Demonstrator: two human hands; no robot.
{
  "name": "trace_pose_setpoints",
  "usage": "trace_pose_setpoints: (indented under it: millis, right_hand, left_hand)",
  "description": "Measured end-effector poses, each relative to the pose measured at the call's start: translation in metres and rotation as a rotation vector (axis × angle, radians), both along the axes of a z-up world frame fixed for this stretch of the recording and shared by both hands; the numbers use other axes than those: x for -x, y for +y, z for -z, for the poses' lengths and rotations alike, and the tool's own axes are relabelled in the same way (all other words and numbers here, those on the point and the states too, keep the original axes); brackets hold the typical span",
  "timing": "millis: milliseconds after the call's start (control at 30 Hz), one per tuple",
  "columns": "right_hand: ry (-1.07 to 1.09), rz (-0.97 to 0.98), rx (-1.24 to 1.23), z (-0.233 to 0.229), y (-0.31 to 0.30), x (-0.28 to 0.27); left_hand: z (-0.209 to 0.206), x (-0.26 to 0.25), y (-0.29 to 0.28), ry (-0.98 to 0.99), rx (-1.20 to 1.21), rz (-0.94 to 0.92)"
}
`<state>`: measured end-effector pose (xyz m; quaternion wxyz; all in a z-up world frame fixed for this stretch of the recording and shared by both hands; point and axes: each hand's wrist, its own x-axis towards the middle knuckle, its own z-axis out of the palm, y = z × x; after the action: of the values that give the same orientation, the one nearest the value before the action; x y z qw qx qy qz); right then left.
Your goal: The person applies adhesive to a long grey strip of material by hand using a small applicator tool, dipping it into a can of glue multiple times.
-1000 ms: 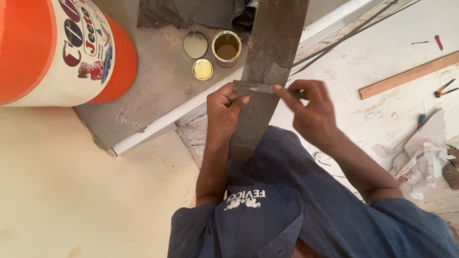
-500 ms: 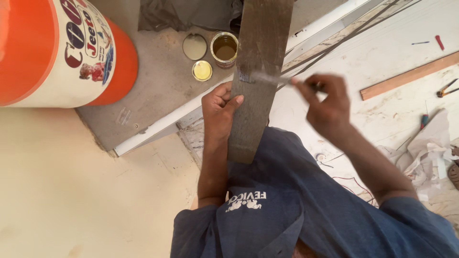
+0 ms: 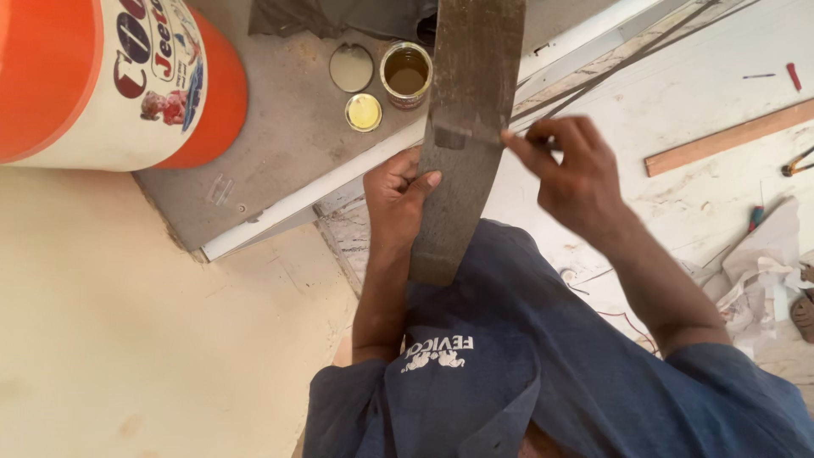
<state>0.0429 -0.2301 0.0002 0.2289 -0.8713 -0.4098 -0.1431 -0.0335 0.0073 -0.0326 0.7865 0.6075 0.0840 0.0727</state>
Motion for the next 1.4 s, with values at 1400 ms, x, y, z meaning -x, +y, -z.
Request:
trace_pose_setpoints:
  millis: [1400]
  right_hand:
    - [-0.023,0.091,0.025,-0.016,-0.004,0.023]
  left_hand:
    - [-0.005,-0.023,-0.011,-0.082,0.185,0.091]
